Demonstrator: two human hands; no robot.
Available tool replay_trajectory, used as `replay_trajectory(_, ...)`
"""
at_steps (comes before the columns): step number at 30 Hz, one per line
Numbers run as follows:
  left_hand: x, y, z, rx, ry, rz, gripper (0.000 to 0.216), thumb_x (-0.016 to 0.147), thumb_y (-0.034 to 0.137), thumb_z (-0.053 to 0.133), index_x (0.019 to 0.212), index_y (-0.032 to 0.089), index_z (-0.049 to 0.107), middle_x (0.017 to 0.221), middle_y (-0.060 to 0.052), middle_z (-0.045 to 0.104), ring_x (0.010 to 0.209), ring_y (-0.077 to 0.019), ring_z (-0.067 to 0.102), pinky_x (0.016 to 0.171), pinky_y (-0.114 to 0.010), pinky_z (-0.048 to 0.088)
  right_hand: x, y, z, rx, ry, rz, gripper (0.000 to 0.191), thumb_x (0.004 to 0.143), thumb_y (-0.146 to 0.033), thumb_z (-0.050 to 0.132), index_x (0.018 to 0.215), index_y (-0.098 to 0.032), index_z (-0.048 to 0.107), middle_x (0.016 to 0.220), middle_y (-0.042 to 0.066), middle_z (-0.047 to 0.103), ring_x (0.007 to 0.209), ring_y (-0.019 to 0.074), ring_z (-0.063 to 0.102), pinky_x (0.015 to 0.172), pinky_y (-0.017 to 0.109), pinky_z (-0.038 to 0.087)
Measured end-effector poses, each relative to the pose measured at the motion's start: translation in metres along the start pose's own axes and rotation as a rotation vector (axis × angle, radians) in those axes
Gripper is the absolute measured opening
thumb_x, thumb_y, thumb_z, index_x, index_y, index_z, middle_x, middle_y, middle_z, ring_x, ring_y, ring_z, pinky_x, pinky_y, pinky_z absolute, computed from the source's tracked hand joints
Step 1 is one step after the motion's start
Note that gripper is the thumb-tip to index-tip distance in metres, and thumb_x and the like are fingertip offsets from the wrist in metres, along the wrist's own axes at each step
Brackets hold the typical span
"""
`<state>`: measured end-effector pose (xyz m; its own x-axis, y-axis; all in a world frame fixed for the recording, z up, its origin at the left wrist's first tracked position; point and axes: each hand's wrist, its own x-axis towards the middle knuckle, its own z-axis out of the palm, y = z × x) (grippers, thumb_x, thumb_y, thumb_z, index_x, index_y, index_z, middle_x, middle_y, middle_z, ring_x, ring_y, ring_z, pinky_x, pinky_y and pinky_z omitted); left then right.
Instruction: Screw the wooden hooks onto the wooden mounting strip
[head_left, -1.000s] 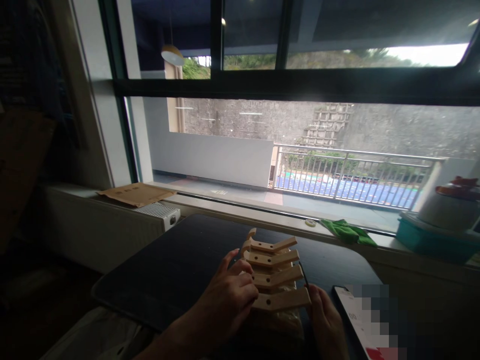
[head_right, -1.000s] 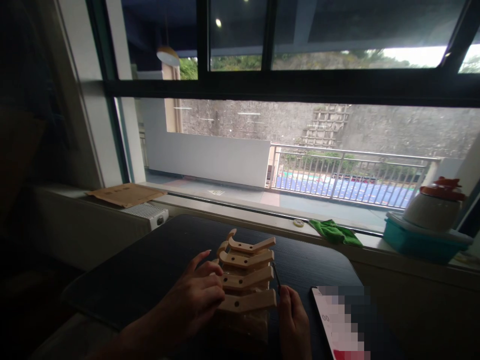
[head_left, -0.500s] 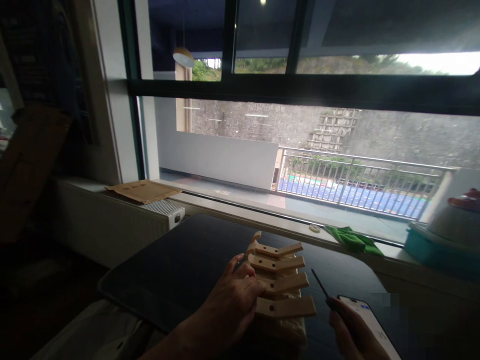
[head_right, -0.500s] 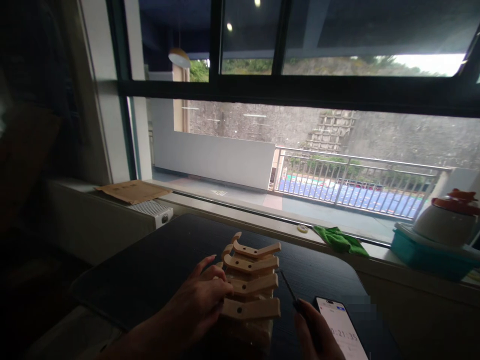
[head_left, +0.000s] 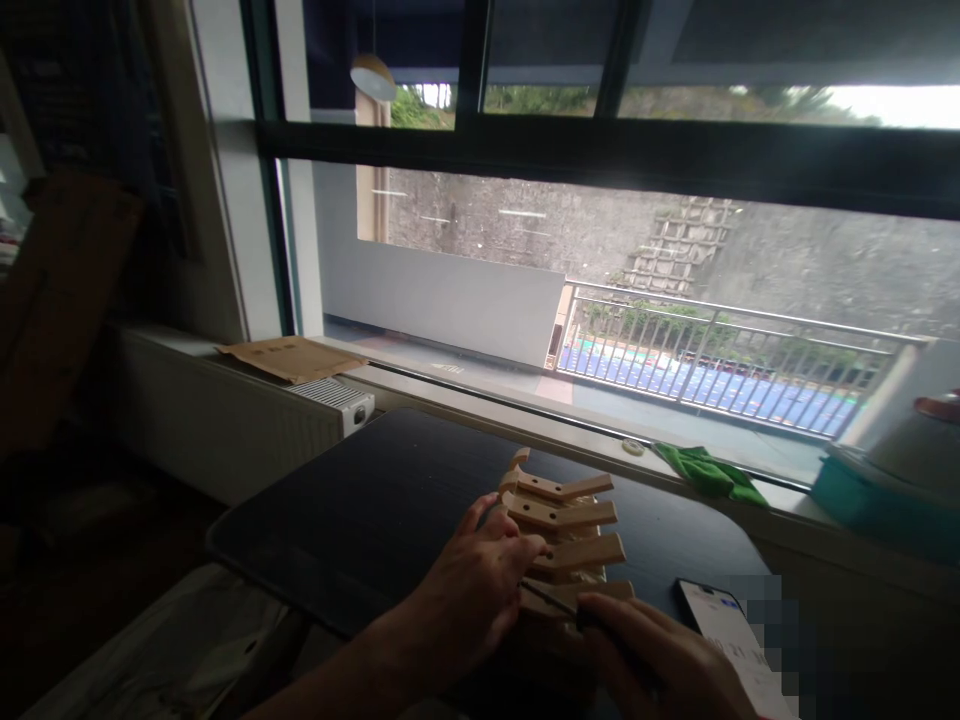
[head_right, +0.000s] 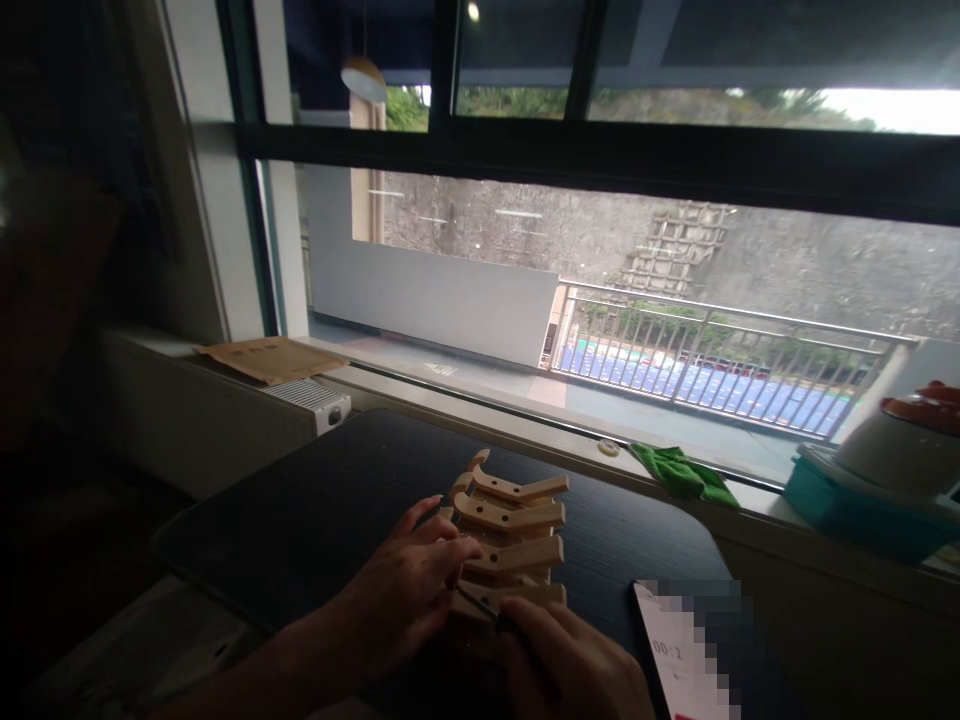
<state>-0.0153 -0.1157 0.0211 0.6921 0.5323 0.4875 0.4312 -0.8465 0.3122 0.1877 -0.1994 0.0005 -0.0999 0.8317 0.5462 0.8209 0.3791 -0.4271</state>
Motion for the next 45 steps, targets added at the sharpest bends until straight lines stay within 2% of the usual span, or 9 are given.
replay_trajectory(3,0.001,-0.001,0.002,0.012,0.013,0.011,0.045,0.07,0.004,0.05,0.111,0.023,0.051,0.098,-0.002,0.063,0.106,-0.0198,0.052,0.11,-0.045,0.015,0.005,0.002,-0.002,-0.066,-0.066,-0.042,0.024,0.084,-0.035,0.053,0.102,-0.032,0.069,0.095,0.001,0.072,0.073,0.016,0.069,0.059,0.019,0.053)
replay_trajectory(11,-0.002,-0.001,0.002,-0.004,-0.002,-0.001,0.043,0.073,0.006,0.049,0.112,0.023,0.051,0.102,-0.003,0.062,0.111,-0.021,0.049,0.111,-0.045,0.014,0.014,-0.005,-0.013,-0.18,-0.11,-0.103,0.023,0.084,-0.033,0.053,0.1,-0.032,0.07,0.094,0.0,0.073,0.07,0.0147,0.068,0.056,0.018,0.05)
replay_trajectory(17,-0.002,0.001,-0.001,-0.011,-0.039,-0.021,0.044,0.073,0.006,0.048,0.113,0.024,0.051,0.105,-0.003,0.062,0.112,-0.0208,0.048,0.11,-0.044,0.013,0.022,-0.018,-0.019,-0.256,-0.172,-0.123,0.025,0.086,-0.024,0.047,0.099,-0.029,0.067,0.082,-0.002,0.071,0.063,0.0124,0.065,0.053,0.02,0.043)
replay_trajectory(21,-0.001,0.002,-0.002,-0.023,-0.05,-0.03,0.042,0.075,0.007,0.047,0.112,0.024,0.051,0.103,-0.002,0.062,0.109,-0.0196,0.051,0.11,-0.044,0.013,0.023,-0.021,-0.02,-0.275,-0.172,-0.134,0.024,0.086,-0.023,0.047,0.098,-0.03,0.066,0.078,-0.003,0.069,0.06,0.0117,0.064,0.052,0.021,0.04)
replay_trajectory(28,-0.001,0.0,0.001,0.003,-0.027,-0.009,0.047,0.07,0.005,0.049,0.113,0.024,0.051,0.103,-0.003,0.063,0.113,-0.0206,0.048,0.11,-0.042,0.012,0.029,-0.028,-0.025,-0.315,-0.206,-0.168,0.023,0.085,-0.022,0.048,0.099,-0.03,0.066,0.072,-0.004,0.067,0.056,0.0111,0.061,0.049,0.022,0.036)
replay_trajectory(32,-0.002,-0.001,0.003,0.008,-0.017,-0.013,0.048,0.069,0.005,0.05,0.114,0.023,0.051,0.103,-0.004,0.063,0.115,-0.0215,0.046,0.11,-0.042,0.012,0.03,-0.032,-0.025,-0.321,-0.214,-0.103,0.025,0.084,-0.022,0.048,0.097,-0.031,0.067,0.075,-0.004,0.069,0.058,0.0122,0.062,0.05,0.023,0.036)
replay_trajectory(38,0.001,0.0,-0.001,-0.012,-0.03,-0.019,0.049,0.069,0.004,0.05,0.115,0.022,0.051,0.099,-0.003,0.062,0.108,-0.021,0.051,0.109,-0.044,0.017,0.04,-0.043,-0.03,-0.278,-0.311,0.073,0.027,0.083,-0.022,0.049,0.094,-0.034,0.07,0.087,-0.004,0.072,0.069,0.0154,0.066,0.056,0.024,0.038)
replay_trajectory(42,0.002,0.001,-0.002,-0.039,-0.017,-0.017,0.053,0.069,0.004,0.05,0.118,0.023,0.05,0.101,-0.004,0.061,0.106,-0.0212,0.051,0.108,-0.046,0.019,0.054,-0.052,-0.039,-0.201,-0.395,0.055,0.028,0.082,-0.023,0.051,0.098,-0.036,0.069,0.092,-0.004,0.072,0.077,0.0166,0.065,0.063,0.025,0.038)
replay_trajectory(45,-0.004,-0.002,-0.001,-0.076,0.01,0.025,0.063,0.068,0.003,0.052,0.126,0.026,0.044,0.114,-0.004,0.057,0.113,-0.0228,0.047,0.109,-0.046,0.02,0.066,-0.059,-0.044,-0.177,-0.492,0.001,0.023,0.083,-0.023,0.05,0.09,-0.03,0.07,0.086,-0.002,0.072,0.076,0.0161,0.063,0.064,0.025,0.036)
